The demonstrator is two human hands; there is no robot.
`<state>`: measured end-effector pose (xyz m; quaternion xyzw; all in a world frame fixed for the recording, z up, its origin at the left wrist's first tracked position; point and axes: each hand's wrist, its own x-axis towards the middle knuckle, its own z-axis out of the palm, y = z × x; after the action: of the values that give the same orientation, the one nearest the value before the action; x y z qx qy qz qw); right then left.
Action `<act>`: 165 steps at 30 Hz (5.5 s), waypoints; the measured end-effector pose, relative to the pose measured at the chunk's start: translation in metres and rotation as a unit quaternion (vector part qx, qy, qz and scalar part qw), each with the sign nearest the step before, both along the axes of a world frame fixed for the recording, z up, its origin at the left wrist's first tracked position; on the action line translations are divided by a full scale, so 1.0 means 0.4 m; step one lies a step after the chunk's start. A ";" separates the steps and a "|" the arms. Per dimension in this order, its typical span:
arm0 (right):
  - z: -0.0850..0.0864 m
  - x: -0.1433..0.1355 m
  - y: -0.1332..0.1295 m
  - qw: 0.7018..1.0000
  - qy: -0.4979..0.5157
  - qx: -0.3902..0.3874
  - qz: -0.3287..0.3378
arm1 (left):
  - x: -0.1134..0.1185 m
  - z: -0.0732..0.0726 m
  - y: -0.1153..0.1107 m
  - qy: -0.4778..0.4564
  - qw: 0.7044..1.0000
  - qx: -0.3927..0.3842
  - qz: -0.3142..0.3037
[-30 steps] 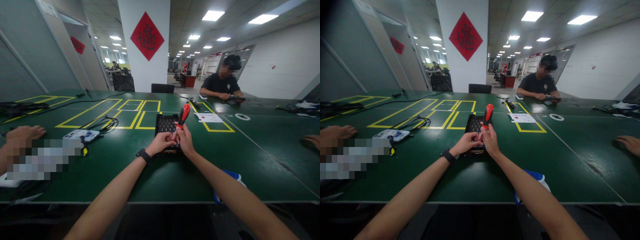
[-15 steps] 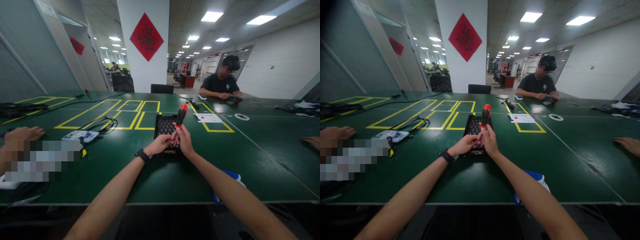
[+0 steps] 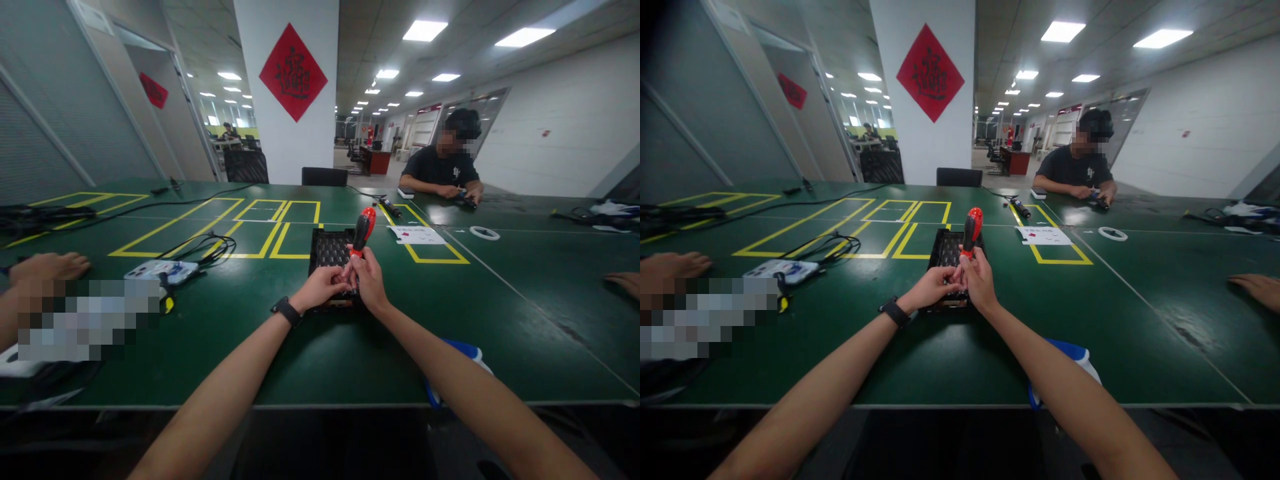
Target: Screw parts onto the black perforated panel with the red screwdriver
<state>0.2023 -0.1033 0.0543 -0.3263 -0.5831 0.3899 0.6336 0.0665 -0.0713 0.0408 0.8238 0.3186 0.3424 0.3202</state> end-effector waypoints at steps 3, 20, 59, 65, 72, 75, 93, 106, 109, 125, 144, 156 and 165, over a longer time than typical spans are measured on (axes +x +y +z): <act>0.000 0.002 0.003 1.000 0.006 0.001 0.004 | -0.001 0.007 -0.003 0.001 1.000 0.001 -0.031; 0.005 0.000 -0.002 1.000 0.011 -0.001 -0.009 | 0.000 0.002 -0.005 -0.014 1.000 -0.010 0.010; -0.005 0.003 0.006 1.000 0.012 0.007 -0.013 | -0.003 0.007 -0.003 -0.001 0.999 -0.004 -0.046; -0.002 0.001 0.003 1.000 0.004 0.015 -0.016 | -0.004 0.000 0.000 0.000 1.000 0.009 -0.004; -0.008 0.006 0.011 1.000 0.018 -0.006 0.004 | -0.006 0.001 0.005 0.020 0.999 0.025 -0.042; -0.008 0.005 0.012 1.000 0.018 -0.008 0.003 | -0.003 0.003 0.001 0.007 0.998 0.027 -0.050; -0.003 0.004 0.008 1.000 0.005 0.009 -0.022 | -0.005 0.004 0.000 0.004 0.998 0.056 0.003; -0.005 0.001 0.006 1.000 0.007 0.006 -0.018 | 0.003 -0.004 -0.002 0.000 1.000 0.011 0.010; -0.005 0.003 0.007 1.000 0.007 0.003 -0.016 | -0.001 -0.005 0.000 -0.006 1.000 0.006 -0.004; -0.003 0.001 0.002 1.000 -0.004 0.009 -0.023 | 0.003 0.004 -0.008 -0.015 1.000 0.000 -0.004; -0.003 0.004 0.007 1.000 0.005 0.002 -0.008 | -0.003 0.007 -0.007 -0.011 0.999 0.006 -0.052; -0.002 0.001 0.002 1.000 -0.005 0.012 -0.020 | -0.002 -0.008 -0.002 0.001 0.999 0.027 0.021; -0.007 0.005 0.013 1.000 0.010 -0.003 0.007 | -0.006 0.002 -0.004 -0.004 0.999 0.015 -0.050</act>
<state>0.2041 -0.0980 0.0513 -0.3207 -0.5779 0.3992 0.6355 0.0642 -0.0730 0.0416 0.8423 0.2700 0.3342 0.3257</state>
